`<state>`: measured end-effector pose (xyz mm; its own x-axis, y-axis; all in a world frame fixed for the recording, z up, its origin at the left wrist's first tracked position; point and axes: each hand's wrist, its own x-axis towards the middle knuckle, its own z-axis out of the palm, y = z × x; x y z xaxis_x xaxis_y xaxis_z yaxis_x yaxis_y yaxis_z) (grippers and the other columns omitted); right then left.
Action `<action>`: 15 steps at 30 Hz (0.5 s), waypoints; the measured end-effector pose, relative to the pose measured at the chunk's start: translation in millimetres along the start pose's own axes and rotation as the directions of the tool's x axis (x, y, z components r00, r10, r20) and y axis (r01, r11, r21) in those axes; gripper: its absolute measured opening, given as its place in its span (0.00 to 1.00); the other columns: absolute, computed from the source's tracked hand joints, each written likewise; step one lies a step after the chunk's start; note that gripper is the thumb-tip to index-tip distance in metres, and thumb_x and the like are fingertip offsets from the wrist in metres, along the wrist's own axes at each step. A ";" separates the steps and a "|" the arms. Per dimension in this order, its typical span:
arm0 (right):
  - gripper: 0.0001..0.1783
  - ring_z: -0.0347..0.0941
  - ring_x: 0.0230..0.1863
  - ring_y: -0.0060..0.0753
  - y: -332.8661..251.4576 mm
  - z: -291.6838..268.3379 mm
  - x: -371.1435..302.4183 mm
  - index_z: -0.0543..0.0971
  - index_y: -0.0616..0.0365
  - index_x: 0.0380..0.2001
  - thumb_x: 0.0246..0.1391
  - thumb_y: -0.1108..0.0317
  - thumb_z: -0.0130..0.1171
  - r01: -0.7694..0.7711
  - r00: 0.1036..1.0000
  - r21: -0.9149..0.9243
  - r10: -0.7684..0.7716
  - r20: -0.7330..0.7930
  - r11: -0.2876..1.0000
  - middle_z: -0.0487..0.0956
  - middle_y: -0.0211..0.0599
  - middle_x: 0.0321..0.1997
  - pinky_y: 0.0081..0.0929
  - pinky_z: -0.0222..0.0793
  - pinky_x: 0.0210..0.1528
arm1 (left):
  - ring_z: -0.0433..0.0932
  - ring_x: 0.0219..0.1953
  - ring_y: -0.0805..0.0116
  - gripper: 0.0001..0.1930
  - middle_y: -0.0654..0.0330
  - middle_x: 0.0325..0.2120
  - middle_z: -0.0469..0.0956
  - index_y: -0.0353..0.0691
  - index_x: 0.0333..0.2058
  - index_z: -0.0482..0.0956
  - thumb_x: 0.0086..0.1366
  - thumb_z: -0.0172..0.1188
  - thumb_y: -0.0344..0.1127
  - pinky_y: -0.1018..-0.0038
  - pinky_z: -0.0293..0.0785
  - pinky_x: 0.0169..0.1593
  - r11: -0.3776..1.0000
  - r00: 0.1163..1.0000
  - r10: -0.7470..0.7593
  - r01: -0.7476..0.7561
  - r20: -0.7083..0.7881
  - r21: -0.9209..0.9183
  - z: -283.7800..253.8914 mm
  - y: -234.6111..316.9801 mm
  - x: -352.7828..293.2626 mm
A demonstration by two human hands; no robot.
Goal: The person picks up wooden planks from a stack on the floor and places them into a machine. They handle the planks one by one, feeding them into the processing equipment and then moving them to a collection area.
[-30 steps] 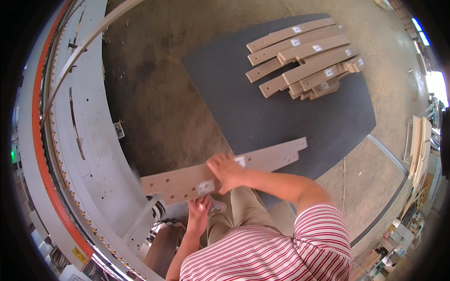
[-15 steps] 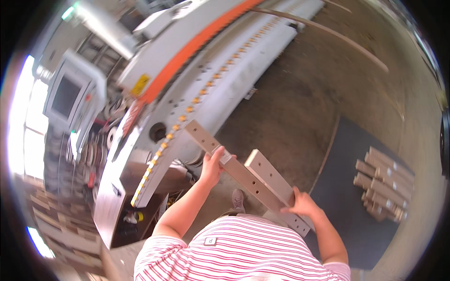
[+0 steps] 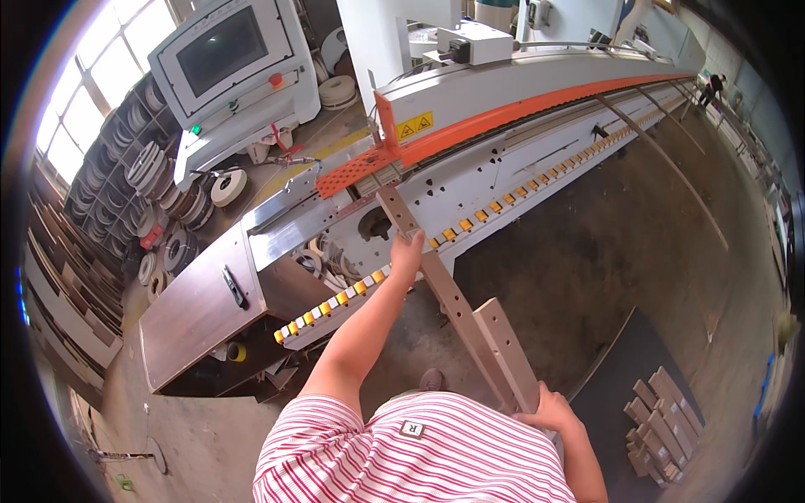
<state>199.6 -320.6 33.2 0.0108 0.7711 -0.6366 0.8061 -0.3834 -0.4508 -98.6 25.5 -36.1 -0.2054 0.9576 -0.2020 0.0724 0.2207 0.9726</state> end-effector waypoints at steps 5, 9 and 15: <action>0.51 0.76 0.50 0.59 -35.3 4.0 6.5 0.69 0.64 0.54 0.31 0.39 0.72 -0.044 0.997 -0.038 0.047 0.067 0.998 0.79 0.62 0.46 0.43 0.70 0.55 | 0.78 0.39 0.64 0.23 0.54 0.40 0.78 0.33 0.49 0.71 0.63 0.62 0.44 0.67 0.75 0.36 0.982 0.995 -0.075 0.084 0.058 -0.172 -3.5 3.5 23.8; 0.49 0.76 0.51 0.61 -46.7 9.6 9.4 0.66 0.63 0.55 0.34 0.44 0.72 0.004 1.000 0.062 -0.002 -0.028 0.998 0.79 0.63 0.47 0.44 0.70 0.55 | 0.77 0.38 0.66 0.19 0.57 0.38 0.77 0.33 0.46 0.72 0.64 0.62 0.42 0.67 0.75 0.36 0.972 0.995 -0.047 0.065 0.087 -0.225 -6.5 -10.9 56.0; 0.47 0.75 0.51 0.64 -53.6 13.1 6.7 0.64 0.64 0.54 0.35 0.48 0.72 0.001 0.995 0.038 0.003 -0.101 0.999 0.79 0.64 0.46 0.47 0.71 0.54 | 0.81 0.34 0.64 0.18 0.59 0.36 0.77 0.35 0.44 0.72 0.66 0.61 0.44 0.67 0.77 0.33 0.960 0.998 -0.046 0.034 -0.037 -0.277 -20.2 -24.5 107.7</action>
<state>148.7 -301.5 44.8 0.0727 0.8172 -0.5717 0.7829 -0.4019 -0.4750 -142.2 119.4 -79.3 -0.2442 0.9390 -0.2422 -0.2075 0.1934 0.9589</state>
